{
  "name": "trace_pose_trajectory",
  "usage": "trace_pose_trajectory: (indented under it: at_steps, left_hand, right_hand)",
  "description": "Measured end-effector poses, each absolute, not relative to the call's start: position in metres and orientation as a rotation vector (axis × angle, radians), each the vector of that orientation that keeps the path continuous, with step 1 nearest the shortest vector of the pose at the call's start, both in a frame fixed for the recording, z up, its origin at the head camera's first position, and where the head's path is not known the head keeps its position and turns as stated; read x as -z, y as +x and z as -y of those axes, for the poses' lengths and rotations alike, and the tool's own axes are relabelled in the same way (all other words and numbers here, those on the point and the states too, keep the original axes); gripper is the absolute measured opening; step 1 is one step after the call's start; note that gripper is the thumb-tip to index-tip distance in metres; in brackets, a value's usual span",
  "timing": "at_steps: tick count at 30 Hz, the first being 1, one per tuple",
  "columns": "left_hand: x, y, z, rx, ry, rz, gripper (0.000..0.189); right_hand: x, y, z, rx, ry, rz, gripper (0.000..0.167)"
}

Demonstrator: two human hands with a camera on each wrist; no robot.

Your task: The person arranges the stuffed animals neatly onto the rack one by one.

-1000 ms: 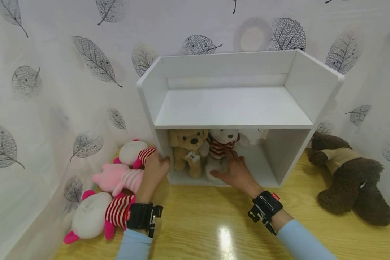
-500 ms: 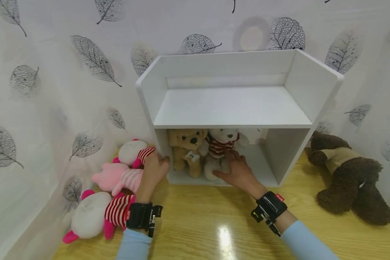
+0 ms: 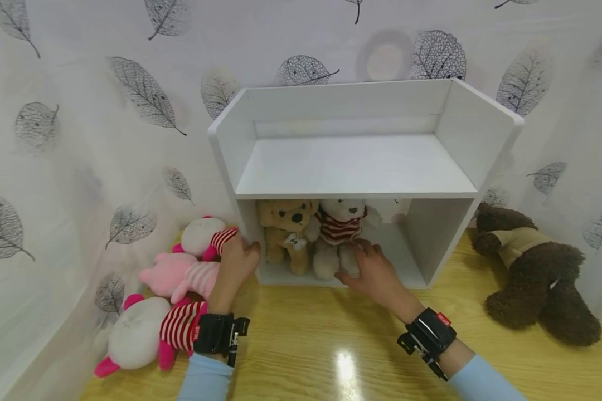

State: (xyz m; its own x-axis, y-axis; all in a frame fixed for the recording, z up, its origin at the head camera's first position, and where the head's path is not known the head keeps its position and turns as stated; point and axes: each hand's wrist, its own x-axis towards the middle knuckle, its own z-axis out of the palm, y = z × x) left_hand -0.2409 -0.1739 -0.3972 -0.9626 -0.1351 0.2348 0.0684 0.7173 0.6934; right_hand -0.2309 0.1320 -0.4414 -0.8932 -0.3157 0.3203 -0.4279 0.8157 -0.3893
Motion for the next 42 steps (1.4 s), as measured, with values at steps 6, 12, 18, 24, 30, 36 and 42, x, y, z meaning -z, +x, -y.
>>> trace_pose_trajectory:
  at_steps: [6,12,18,24,30,36,42]
  left_hand:
    - [0.398,-0.24,0.174,1.08,0.041,2.655,0.033]
    - [0.398,-0.241,0.174,1.094,0.046,2.669,0.036]
    - [0.399,-0.241,0.173,1.125,0.045,2.658,0.04]
    - [0.399,-0.241,0.174,1.139,0.041,2.653,0.04]
    - [0.399,-0.242,0.174,1.112,0.047,2.669,0.036]
    - [0.399,-0.24,0.174,1.11,0.042,2.668,0.037]
    - [0.399,-0.24,0.174,1.157,-0.01,2.648,0.043]
  right_hand:
    - [0.441,-0.218,-0.138,-0.617,0.62,2.757,0.068]
    - [0.44,-0.204,-0.143,-0.575,0.661,2.746,0.065]
    - [0.441,-0.192,-0.146,-0.465,0.7,2.701,0.06]
    - [0.438,-0.18,-0.15,-0.404,0.708,2.682,0.057]
    - [0.435,-0.169,-0.158,-0.376,0.704,2.653,0.055]
    - [0.432,-0.162,-0.172,-0.367,0.668,2.678,0.056]
    - [0.425,-0.157,-0.188,-0.397,0.604,2.636,0.053]
